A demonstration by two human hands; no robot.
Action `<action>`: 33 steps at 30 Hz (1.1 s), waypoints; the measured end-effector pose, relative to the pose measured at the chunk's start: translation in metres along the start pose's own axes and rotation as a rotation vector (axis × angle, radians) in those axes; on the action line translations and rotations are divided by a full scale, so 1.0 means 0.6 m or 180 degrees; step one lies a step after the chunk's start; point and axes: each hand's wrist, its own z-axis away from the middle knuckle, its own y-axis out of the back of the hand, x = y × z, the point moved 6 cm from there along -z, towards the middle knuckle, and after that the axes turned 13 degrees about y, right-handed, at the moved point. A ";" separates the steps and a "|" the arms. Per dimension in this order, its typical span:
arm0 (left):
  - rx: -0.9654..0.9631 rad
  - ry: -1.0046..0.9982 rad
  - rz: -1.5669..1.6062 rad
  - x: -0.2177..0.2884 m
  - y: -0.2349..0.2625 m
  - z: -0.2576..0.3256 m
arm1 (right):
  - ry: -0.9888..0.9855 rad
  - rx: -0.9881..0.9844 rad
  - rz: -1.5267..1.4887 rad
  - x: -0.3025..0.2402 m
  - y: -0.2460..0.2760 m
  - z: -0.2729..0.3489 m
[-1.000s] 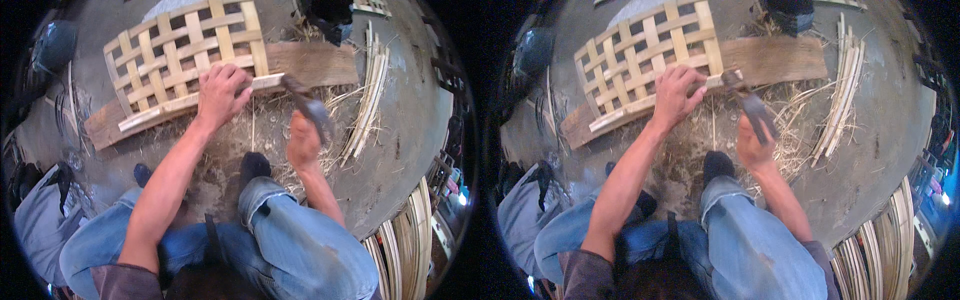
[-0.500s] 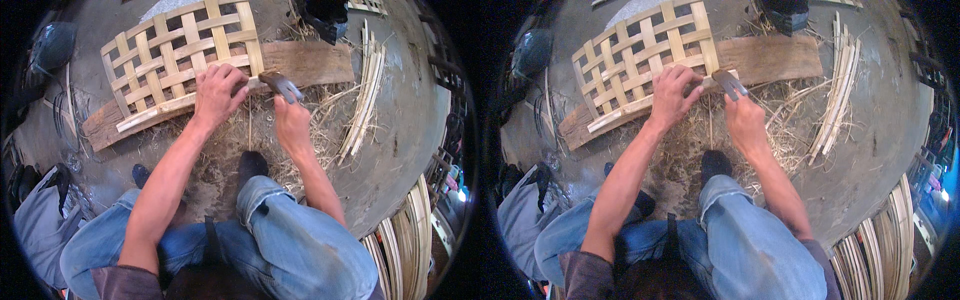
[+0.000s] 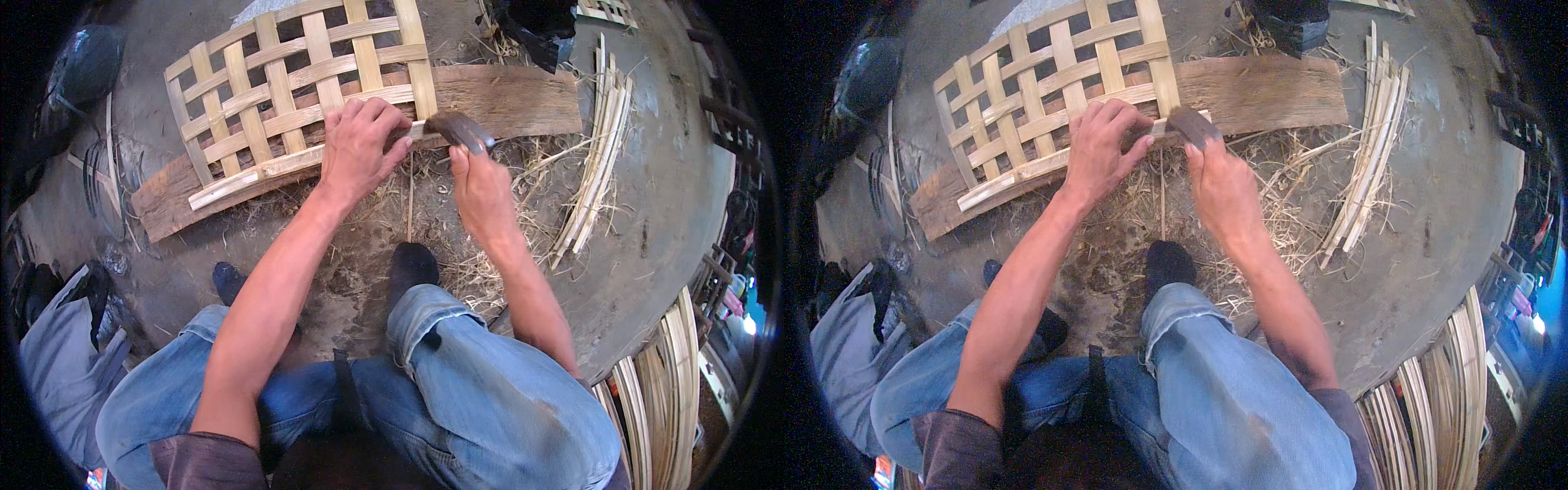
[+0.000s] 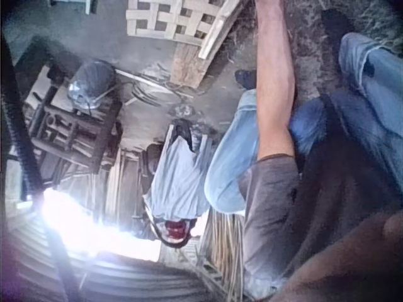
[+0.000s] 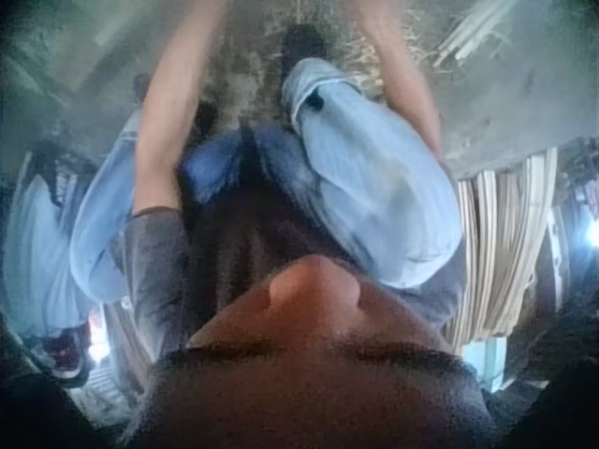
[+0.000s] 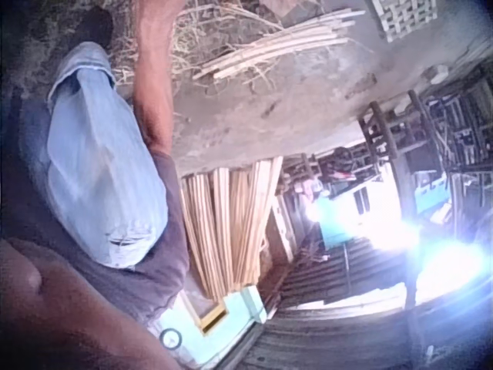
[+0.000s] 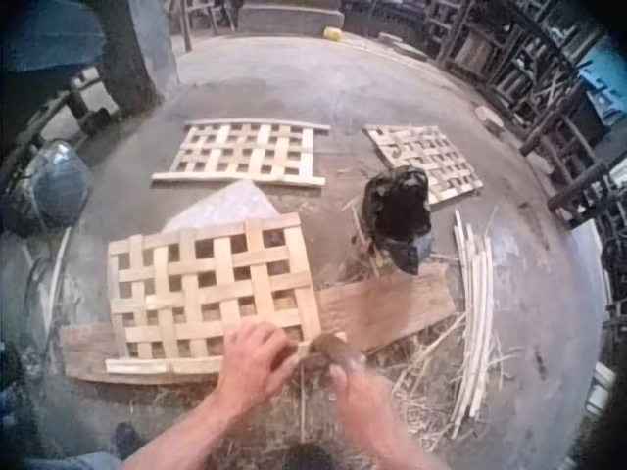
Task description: The person assembles a wooden lattice panel by placing thin wooden strips across a woven grid and securing them with a hammer. The person works on the floor, adjusting and hammering the strips into place.
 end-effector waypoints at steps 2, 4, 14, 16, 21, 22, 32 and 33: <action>-0.0014 -0.0020 -0.0024 0.001 -0.001 0.000 | 0.0186 0.0177 0.0037 -0.009 0.010 -0.004; -0.0077 0.0053 -0.0019 0.003 -0.001 0.000 | 0.0029 -0.0173 0.0134 0.005 -0.006 0.005; -0.0016 0.0024 0.0052 0.003 0.005 -0.014 | 0.0012 -0.0203 0.0190 0.029 0.002 -0.016; 0.0075 -0.0055 0.0079 0.010 0.005 0.000 | 0.0239 -0.0179 0.0096 0.009 0.010 0.004; -0.0285 0.0039 0.0406 -0.013 0.004 -0.008 | 0.0498 0.0491 0.0554 0.058 0.010 0.071; -0.0291 0.0022 0.0792 -0.025 0.008 -0.010 | 0.0078 0.0381 0.0238 0.057 0.014 0.094; 0.2000 0.1573 0.1171 -0.347 0.317 0.004 | 0.0032 0.0046 0.0900 0.102 -0.018 0.219; 0.2204 0.1673 0.1024 -0.395 0.345 0.024 | 0.0247 0.0247 0.0823 0.079 0.002 0.185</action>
